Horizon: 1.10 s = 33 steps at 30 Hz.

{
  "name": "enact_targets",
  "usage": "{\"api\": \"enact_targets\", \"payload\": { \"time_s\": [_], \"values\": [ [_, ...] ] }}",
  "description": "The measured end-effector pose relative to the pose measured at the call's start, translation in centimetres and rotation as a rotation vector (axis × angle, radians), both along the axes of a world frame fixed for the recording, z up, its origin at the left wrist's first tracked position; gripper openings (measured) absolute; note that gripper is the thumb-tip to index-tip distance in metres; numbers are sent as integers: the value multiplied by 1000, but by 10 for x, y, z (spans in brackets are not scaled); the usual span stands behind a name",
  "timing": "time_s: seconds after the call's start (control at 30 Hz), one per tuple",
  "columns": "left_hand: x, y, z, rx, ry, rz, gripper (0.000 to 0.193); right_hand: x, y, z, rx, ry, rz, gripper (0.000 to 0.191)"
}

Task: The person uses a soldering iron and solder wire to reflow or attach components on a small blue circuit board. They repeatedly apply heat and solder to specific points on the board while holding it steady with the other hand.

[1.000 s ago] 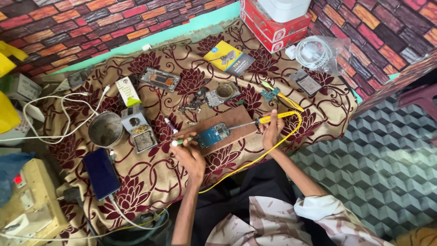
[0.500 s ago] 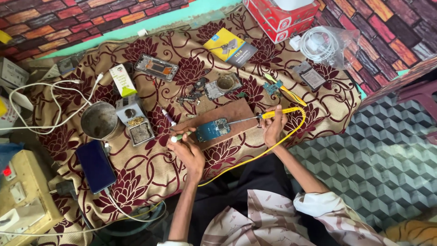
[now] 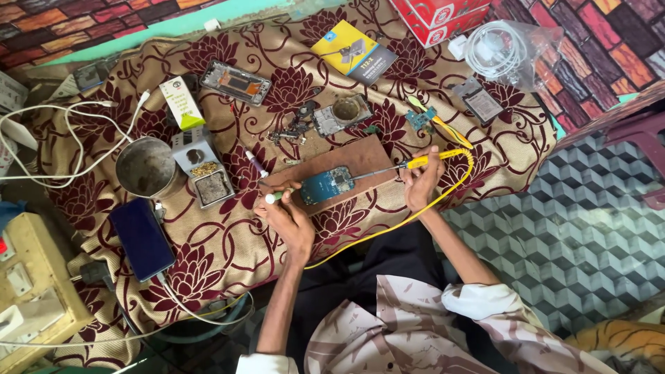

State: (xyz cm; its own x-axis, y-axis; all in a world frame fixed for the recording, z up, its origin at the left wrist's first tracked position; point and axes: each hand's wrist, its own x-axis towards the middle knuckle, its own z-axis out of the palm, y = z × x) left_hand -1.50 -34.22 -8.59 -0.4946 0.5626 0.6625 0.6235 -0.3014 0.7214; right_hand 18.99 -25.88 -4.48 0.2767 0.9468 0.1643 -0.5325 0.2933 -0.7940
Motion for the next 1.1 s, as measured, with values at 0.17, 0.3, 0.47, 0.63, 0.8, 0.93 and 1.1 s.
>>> {"api": "enact_targets", "payload": {
  "time_s": [0.17,0.3,0.47,0.63,0.8,0.93,1.1],
  "values": [
    [-1,1,-4,-84,-213,-76,24,0,0,-2,17,6,14,43],
    [-5,2,-8,-12,-108,-79,29,-3,0,-1,57,-51,19,45],
    [-8,7,-13,-47,-61,-45,31,-1,7,0,108,-150,24,46],
    [-8,11,-12,-47,8,-20,35,0,18,-2,137,-133,63,43],
    [-9,16,-13,-63,-10,-19,31,-4,23,-9,40,-54,47,40],
    [-9,22,-18,-25,-106,-88,23,-2,28,-15,23,-46,76,41],
    [-8,26,-23,-27,-102,-103,18,2,32,-19,-46,7,3,39]
  ]
}}
